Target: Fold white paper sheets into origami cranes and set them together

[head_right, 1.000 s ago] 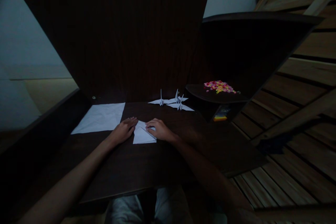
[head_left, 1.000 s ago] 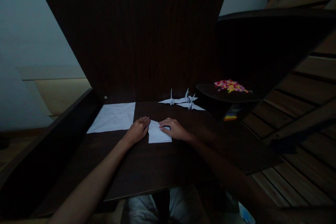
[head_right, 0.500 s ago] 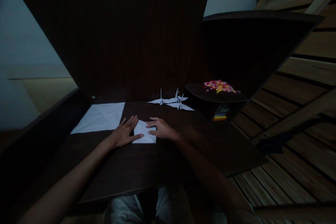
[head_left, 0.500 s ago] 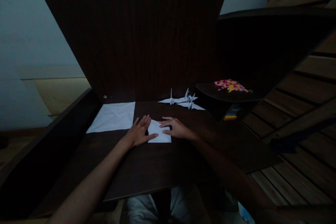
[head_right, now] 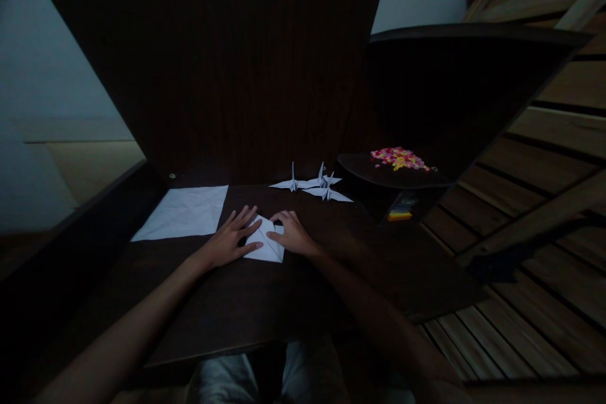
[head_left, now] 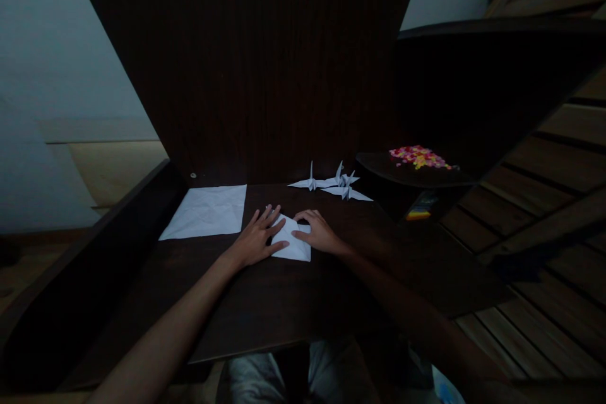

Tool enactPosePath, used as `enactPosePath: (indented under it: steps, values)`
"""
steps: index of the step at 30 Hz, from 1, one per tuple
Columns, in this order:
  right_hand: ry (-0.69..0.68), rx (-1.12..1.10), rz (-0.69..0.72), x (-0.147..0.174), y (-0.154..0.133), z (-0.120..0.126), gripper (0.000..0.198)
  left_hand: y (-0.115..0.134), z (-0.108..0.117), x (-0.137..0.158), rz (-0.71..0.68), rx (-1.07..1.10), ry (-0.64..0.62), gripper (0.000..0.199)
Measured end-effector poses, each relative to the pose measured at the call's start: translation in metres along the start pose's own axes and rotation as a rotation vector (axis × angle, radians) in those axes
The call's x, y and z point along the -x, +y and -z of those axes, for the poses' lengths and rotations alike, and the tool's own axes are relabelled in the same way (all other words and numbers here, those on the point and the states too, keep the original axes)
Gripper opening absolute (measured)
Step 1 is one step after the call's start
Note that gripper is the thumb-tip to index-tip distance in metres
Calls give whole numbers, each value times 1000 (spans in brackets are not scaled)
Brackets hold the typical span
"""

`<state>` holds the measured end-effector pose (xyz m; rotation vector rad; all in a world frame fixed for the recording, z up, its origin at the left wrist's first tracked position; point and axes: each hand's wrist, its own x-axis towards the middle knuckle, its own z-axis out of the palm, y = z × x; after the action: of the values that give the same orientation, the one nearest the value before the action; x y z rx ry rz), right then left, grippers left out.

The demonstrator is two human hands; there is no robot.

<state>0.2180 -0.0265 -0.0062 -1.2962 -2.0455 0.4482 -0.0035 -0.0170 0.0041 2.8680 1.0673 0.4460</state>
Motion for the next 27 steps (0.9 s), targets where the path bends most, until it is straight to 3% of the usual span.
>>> enactPosePath:
  steps: [5,11,18,27]
  values:
    - [9,-235,-69,-3,-2,2,23,2,0,-1,-35,29,59,63]
    - [47,-417,-176,-6,-1,-2,21,3,1,-1,42,102,191,79]
    - [85,-426,-172,-6,-3,-2,19,9,5,0,81,78,230,20]
    - [128,-371,-88,-3,-9,-1,15,14,2,-1,131,360,195,23]
